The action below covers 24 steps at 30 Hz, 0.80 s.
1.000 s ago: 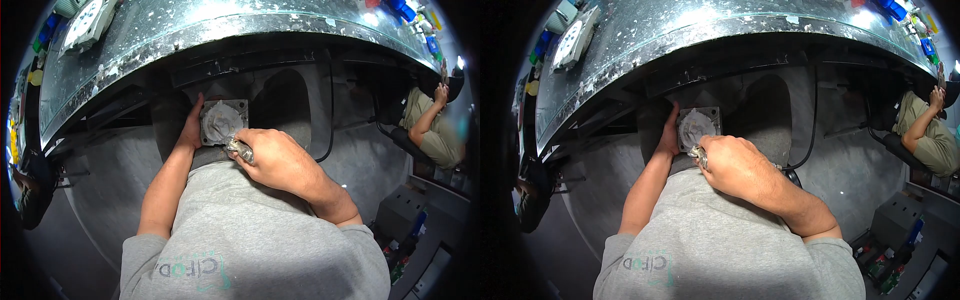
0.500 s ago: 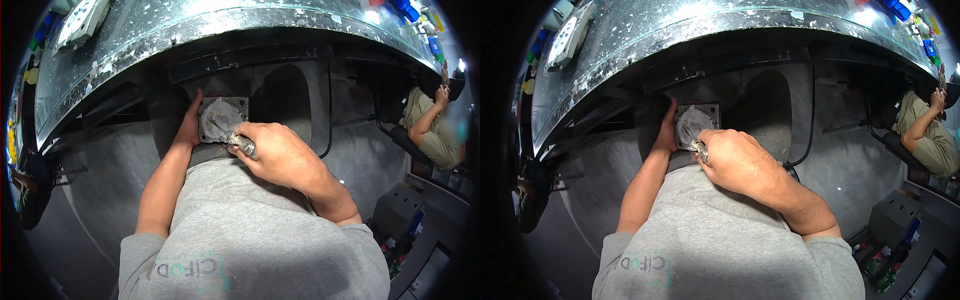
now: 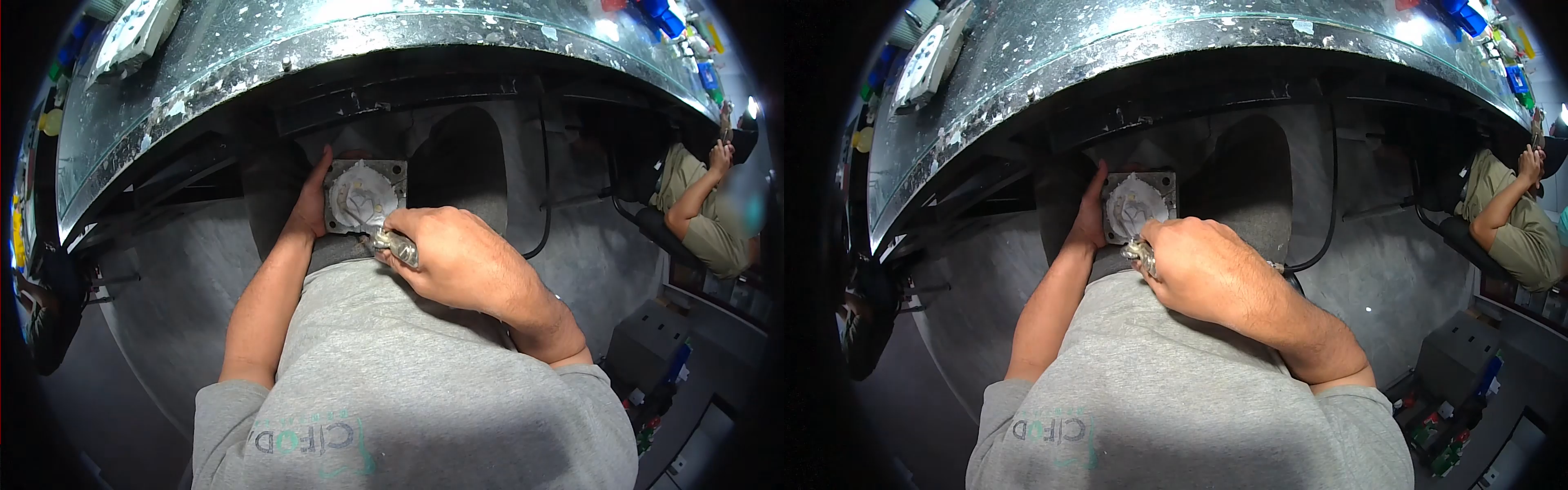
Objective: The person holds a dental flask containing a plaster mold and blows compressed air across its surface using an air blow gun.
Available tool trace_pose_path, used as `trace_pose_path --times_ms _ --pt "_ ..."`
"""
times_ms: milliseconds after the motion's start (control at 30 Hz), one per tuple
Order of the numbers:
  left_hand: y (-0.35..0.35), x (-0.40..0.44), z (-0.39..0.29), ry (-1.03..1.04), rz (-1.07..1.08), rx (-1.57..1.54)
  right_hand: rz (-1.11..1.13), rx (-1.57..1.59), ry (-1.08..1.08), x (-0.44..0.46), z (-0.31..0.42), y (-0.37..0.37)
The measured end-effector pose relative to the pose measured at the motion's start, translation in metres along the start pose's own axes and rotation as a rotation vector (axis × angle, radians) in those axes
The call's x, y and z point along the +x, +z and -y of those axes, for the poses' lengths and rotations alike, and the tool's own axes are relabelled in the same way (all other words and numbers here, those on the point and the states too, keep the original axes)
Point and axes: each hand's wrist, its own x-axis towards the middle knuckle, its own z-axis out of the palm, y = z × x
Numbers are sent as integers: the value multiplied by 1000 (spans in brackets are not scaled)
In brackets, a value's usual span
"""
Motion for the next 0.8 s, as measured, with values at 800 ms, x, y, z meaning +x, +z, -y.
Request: trace_pose_path --times_ms 800 --pt "15 -17 11 376 -11 32 37 -29 36 -47 29 -22"
